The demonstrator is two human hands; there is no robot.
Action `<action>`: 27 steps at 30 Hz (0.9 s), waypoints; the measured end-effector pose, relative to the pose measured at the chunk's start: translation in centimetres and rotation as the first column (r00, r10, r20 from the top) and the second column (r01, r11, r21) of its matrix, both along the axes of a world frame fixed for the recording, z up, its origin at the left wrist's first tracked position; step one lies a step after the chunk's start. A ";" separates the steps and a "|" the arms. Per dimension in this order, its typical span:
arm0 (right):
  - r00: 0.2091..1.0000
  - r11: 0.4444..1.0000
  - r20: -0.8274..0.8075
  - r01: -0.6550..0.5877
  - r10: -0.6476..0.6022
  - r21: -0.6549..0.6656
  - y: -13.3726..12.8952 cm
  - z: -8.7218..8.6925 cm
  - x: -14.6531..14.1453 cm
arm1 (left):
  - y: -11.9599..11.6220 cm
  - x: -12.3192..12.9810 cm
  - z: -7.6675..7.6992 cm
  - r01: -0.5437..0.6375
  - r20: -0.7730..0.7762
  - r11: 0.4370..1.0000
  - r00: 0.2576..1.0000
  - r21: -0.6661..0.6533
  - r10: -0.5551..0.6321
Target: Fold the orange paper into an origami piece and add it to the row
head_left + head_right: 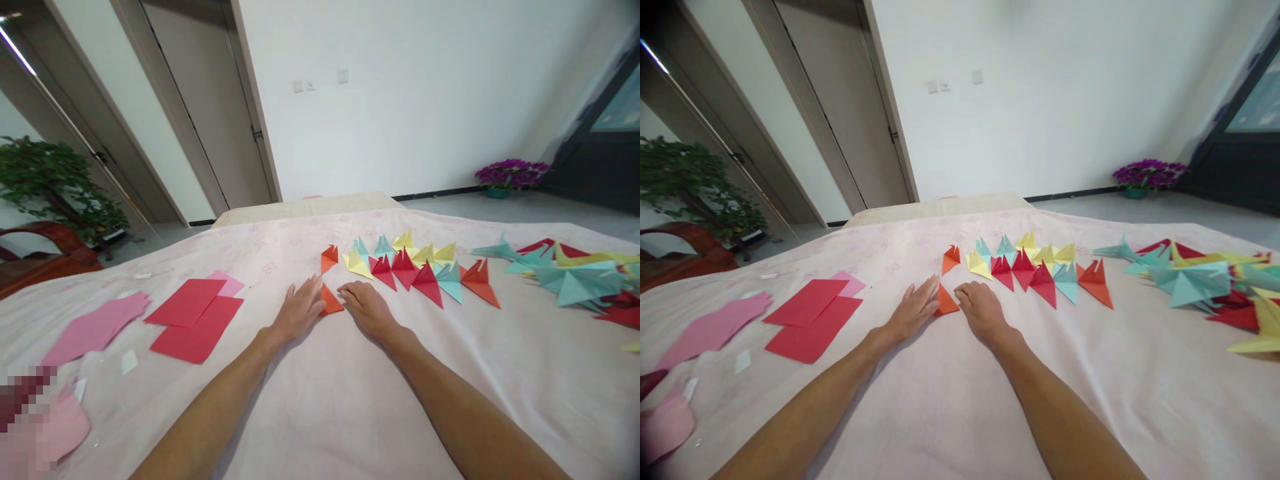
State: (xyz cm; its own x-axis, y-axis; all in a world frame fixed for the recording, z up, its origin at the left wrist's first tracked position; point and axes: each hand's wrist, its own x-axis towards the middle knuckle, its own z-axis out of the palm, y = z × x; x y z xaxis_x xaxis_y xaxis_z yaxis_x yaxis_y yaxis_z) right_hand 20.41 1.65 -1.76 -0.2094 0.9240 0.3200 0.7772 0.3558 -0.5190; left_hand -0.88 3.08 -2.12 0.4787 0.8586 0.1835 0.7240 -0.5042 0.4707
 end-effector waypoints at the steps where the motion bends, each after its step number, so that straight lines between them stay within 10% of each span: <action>1: 0.997 1.000 -0.071 0.008 -0.009 -0.003 0.2 -0.2 0.2 | 0.0 -0.3 -0.2 -0.058 0.145 0.998 0.988 -0.002 0.058; 4: 0.972 0.999 -0.234 0.034 -0.037 -0.019 0.5 -0.3 0.5 | 0.0 -0.9 -0.4 -0.200 0.477 0.979 0.857 -0.038 0.194; 8: 0.938 0.997 -0.344 0.032 -0.052 -0.064 0.6 -0.2 0.4 | -0.5 -0.9 0.2 -0.162 0.531 0.987 0.837 0.005 0.135; 16: 0.935 0.992 -0.349 -0.101 0.071 -0.069 0.3 0.4 0.6 | -1.2 -0.3 1.0 0.020 0.079 0.974 0.996 0.228 -0.039; 27: 0.986 0.994 0.129 -0.110 0.107 0.023 -0.7 0.9 -0.3 | -1.3 0.8 0.5 0.066 -0.327 0.991 0.945 0.121 -0.023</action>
State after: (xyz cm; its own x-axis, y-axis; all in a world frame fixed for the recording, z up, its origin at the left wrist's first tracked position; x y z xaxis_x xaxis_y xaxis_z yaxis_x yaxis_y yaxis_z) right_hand 20.12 0.90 -0.84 -0.3487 0.8840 0.3113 0.7923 0.4555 -0.4060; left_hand -0.12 1.79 -1.64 0.5675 0.8147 0.1191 0.8021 -0.5797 0.1437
